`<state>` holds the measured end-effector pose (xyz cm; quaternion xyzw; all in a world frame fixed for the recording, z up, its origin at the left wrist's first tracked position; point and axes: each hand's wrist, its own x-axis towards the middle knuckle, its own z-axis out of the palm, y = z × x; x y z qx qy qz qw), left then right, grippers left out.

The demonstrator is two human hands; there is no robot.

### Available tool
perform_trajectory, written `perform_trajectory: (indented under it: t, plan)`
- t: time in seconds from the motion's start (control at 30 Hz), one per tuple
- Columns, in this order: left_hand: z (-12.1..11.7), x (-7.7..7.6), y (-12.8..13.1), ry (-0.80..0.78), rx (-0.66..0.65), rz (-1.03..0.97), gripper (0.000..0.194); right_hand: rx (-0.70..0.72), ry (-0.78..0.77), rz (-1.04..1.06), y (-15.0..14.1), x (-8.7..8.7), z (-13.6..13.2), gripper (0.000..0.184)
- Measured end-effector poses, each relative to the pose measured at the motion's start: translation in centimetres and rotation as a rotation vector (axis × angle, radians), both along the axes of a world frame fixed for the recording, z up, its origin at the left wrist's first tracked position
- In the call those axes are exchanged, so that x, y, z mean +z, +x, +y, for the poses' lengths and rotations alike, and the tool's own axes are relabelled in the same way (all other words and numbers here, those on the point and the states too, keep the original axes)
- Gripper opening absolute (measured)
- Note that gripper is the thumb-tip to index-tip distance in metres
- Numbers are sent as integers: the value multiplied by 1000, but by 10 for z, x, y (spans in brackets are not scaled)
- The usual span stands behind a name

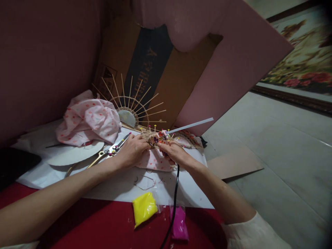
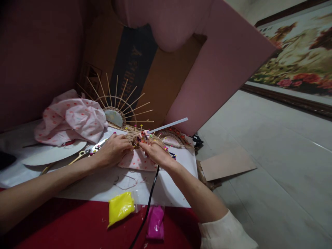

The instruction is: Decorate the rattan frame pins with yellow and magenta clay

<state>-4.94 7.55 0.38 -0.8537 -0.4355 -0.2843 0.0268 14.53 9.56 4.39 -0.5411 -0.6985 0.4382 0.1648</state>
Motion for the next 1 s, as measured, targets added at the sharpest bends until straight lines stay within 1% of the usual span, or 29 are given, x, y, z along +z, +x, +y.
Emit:
perform_trajectory:
  t: [0.1, 0.27, 0.47, 0.57, 0.67, 0.73, 0.8, 0.87, 0.93, 1.0]
  plan:
    - [0, 0, 0, -1, 10, 14, 18, -17, -34, 36, 2, -1, -3, 39]
    - [1, -3, 0, -3, 3, 22, 19, -64, -130, 213, 0, 3, -8, 34]
    - [0, 0, 1, -10, 24, 35, 19, -87, -227, 445, 3, 8, -13, 42]
    - [0, 0, 2, -16, 19, 28, 18, -72, -230, 568, 4, 11, -16, 43]
    - [1, -1, 1, -27, 24, 29, 19, -98, -172, 711, 7, 16, -22, 41]
    - [2, -3, 0, -28, 20, 17, 20, -168, -75, 776, 12, 19, -26, 40]
    - [3, -4, -1, -29, 16, 2, 20, -258, 33, 769, 24, 19, -30, 40]
    - [5, -5, -1, -30, 21, -2, 21, -324, 84, 732, 43, 15, -35, 37]
    - [7, -6, -2, -28, 27, 3, 21, -354, 103, 692, 67, 5, -41, 33]
    - [9, -6, -1, -19, 35, 11, 20, -419, 148, 563, 95, -7, -48, 31]
